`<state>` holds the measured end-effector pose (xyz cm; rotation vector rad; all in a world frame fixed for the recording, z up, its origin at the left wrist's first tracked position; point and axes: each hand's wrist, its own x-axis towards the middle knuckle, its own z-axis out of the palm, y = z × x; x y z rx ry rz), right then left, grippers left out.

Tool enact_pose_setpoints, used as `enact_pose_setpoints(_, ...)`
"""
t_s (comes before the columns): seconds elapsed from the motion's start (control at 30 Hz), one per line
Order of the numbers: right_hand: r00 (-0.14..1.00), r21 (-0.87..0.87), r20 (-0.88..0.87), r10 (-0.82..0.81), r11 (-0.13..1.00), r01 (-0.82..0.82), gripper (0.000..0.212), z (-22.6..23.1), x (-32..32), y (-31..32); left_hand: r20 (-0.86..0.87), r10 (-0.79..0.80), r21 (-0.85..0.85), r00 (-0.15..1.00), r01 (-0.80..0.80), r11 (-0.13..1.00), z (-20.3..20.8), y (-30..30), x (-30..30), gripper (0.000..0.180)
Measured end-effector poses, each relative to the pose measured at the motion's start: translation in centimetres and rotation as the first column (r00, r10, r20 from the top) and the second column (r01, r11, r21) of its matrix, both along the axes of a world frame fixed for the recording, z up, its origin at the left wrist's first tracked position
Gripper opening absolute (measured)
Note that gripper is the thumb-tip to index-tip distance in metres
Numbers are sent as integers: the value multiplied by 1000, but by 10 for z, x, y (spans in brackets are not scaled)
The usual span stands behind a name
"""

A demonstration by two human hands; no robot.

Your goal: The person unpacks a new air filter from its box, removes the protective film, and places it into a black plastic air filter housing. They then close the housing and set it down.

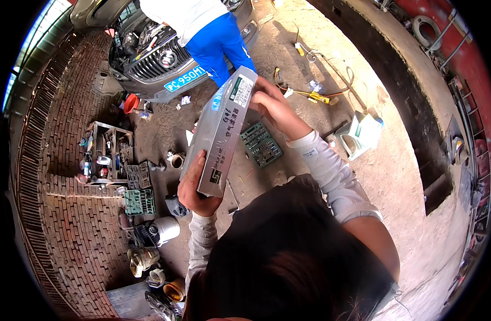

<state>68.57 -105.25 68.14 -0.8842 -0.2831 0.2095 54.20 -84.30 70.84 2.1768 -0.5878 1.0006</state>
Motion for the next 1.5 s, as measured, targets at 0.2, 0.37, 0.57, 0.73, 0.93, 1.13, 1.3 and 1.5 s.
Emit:
enact_pose_setpoints(0.2,999,80,-11,48,996,-47,48,-3,8,-5,19,-17,11,1000,17,1000,-1,0,7,50)
enact_pose_setpoints(0.37,1000,-29,-24,13,999,-14,45,-10,16,-2,0,-21,65,1000,21,998,2,-3,15,48)
enact_pose_setpoints(0.57,980,-65,-194,-53,997,41,45,-20,9,12,-41,1,90,999,3,996,-4,-1,18,48)
enact_pose_setpoints(0.73,964,-32,-267,-18,999,10,45,-22,1,15,-33,13,78,999,-10,997,-11,-1,17,49)
enact_pose_setpoints(0.93,938,15,-286,195,980,-199,43,-15,-20,27,-19,51,83,998,-50,995,-16,0,17,50)
enact_pose_setpoints(1.13,938,-30,-272,215,972,-232,50,2,-55,51,-27,112,64,993,-110,992,-25,10,19,53)
enact_pose_setpoints(1.3,938,-33,-264,225,970,-242,54,8,-68,57,-7,136,25,991,-136,990,-35,11,22,55)
enact_pose_setpoints(1.5,858,44,-230,459,886,-463,58,-26,-98,83,-51,156,-38,986,-158,987,-55,21,33,53)
